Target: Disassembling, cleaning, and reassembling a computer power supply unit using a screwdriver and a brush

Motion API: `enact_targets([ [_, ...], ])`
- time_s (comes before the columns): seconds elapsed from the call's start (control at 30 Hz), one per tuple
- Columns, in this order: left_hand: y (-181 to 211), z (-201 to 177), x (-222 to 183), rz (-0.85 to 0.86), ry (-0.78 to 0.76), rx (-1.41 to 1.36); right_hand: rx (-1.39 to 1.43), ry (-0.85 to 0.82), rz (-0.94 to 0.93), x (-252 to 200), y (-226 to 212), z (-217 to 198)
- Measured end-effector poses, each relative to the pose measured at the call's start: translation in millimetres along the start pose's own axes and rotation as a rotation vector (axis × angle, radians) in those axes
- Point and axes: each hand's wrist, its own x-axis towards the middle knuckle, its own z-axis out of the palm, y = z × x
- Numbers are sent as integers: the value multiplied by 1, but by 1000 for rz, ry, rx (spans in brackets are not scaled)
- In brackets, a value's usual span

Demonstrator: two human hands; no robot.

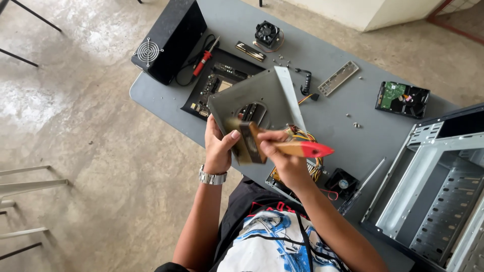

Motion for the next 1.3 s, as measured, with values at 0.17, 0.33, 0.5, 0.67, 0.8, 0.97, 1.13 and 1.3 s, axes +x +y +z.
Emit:
enact_targets([
  [0.17,12,13,0,0,3,52,-233,12,-203,3,-13,2],
  [0.33,31,35,-10,-42,47,150,-826,288,-706,10,-18,-10],
  [0.5,40,71,-23,-33,28,463,-357,237,-469,19,-4,1],
  [0.67,24,65,-25,-132,16,426,-394,323,-429,18,-26,-9],
  [0.8,25,65,-21,-112,-61,578,-65,112,-211,19,-13,-19],
  [0.97,6,48,-23,-171,-43,319,28,113,-109,12,7,-31],
  [1.13,-9,26,0,-91,-60,62,70,-101,52,12,-6,-42],
  [1.3,-14,26,0,-92,-135,45,-115,244,-289,8,-31,-7],
])
